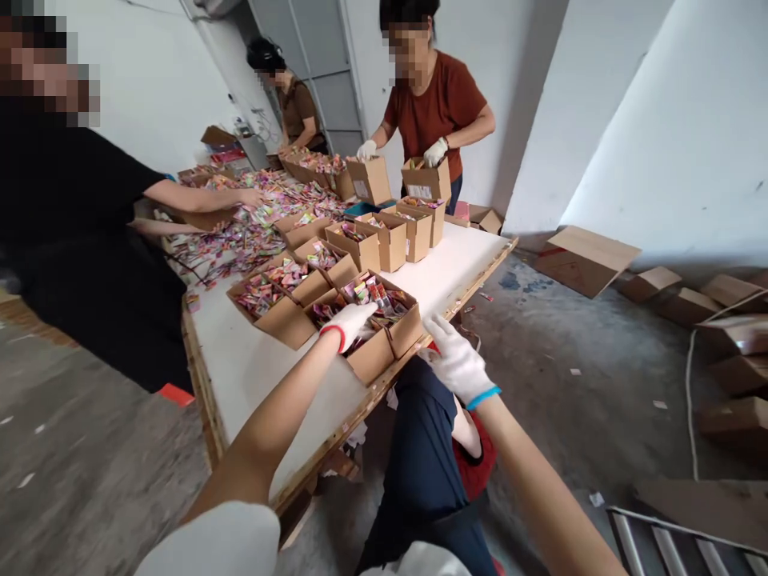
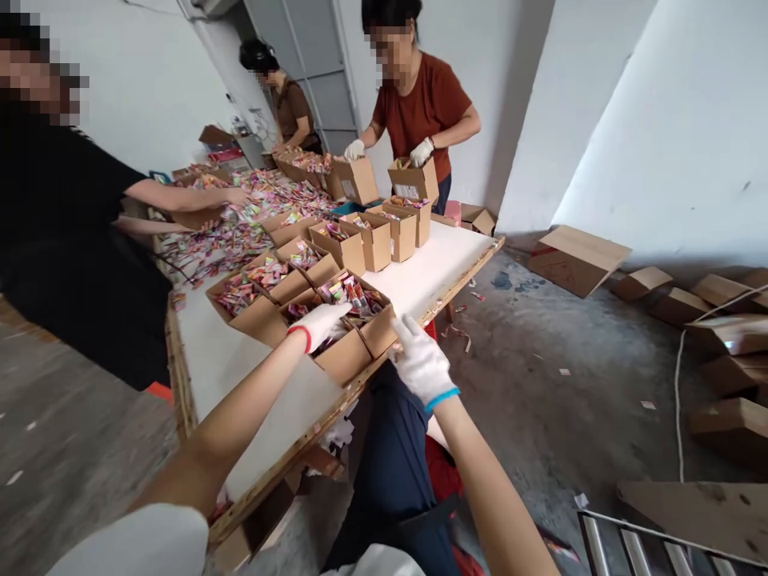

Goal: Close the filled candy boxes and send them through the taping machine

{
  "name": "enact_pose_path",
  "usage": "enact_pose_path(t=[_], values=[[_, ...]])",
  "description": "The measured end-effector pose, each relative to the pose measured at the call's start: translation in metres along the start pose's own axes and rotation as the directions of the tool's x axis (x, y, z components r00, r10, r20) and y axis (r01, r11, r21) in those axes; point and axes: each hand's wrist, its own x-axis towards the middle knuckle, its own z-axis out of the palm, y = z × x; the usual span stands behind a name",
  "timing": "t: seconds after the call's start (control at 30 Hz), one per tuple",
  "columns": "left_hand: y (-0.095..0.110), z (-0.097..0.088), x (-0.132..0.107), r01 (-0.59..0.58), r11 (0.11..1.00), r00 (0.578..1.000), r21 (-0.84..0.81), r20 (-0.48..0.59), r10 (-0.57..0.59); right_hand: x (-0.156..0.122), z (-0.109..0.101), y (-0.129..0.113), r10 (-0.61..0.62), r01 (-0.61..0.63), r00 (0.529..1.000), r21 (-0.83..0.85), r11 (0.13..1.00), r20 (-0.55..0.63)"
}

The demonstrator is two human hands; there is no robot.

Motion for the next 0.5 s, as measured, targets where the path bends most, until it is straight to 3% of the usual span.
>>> enact_pose_path(t=[0.1, 0.13, 0.17, 0.2, 0.23, 0.27, 0.3, 0.37, 0.4, 0.5], values=[[0.000, -0.031, -0.041, -0.097, 0.988, 0.986, 0.120, -0.127, 0.112, 0.061, 0.011, -0.021, -0.076, 0.086, 0.995, -0.149, 0.985, 0.070], [-0.007, -0.035, -0.059, -0.186, 0.973, 0.959, 0.136, -0.192, 0.210, 0.077, 0.014, -0.021, -0.087, 0.106, 0.991, -0.187, 0.977, 0.106], [-0.017, -0.033, -0.076, -0.244, 0.966, 0.951, 0.084, -0.172, 0.255, 0.090, 0.017, -0.019, -0.089, 0.117, 0.987, -0.212, 0.970, 0.137], [-0.031, -0.025, -0.090, -0.233, 0.971, 0.968, -0.046, -0.111, 0.227, 0.102, 0.019, -0.016, -0.079, 0.111, 0.984, -0.210, 0.971, 0.157], [-0.047, -0.010, -0.101, -0.112, 0.971, 0.990, -0.211, 0.055, 0.126, 0.112, 0.021, -0.013, -0.059, 0.090, 0.984, -0.185, 0.979, 0.166], [-0.064, 0.009, -0.107, 0.110, 0.927, 0.957, -0.359, 0.289, -0.001, 0.121, 0.022, -0.009, -0.036, 0.060, 0.985, -0.143, 0.988, 0.167], [-0.080, 0.031, -0.108, 0.370, 0.829, 0.853, -0.418, 0.507, -0.125, 0.130, 0.021, -0.007, -0.013, 0.028, 0.986, -0.090, 0.996, 0.167], [-0.105, 0.075, -0.097, 0.524, 0.732, 0.763, -0.435, 0.621, -0.177, 0.146, 0.015, -0.005, 0.010, -0.013, 0.987, 0.017, 1.000, 0.158], [-0.112, 0.095, -0.087, 0.621, 0.577, 0.739, -0.530, 0.642, -0.206, 0.152, 0.010, -0.005, 0.009, -0.018, 0.988, 0.058, 0.998, 0.153], [-0.111, 0.131, -0.058, 0.671, 0.296, 0.737, -0.680, 0.655, -0.167, 0.159, -0.021, -0.006, -0.013, -0.008, 0.994, 0.186, 0.982, 0.110]])
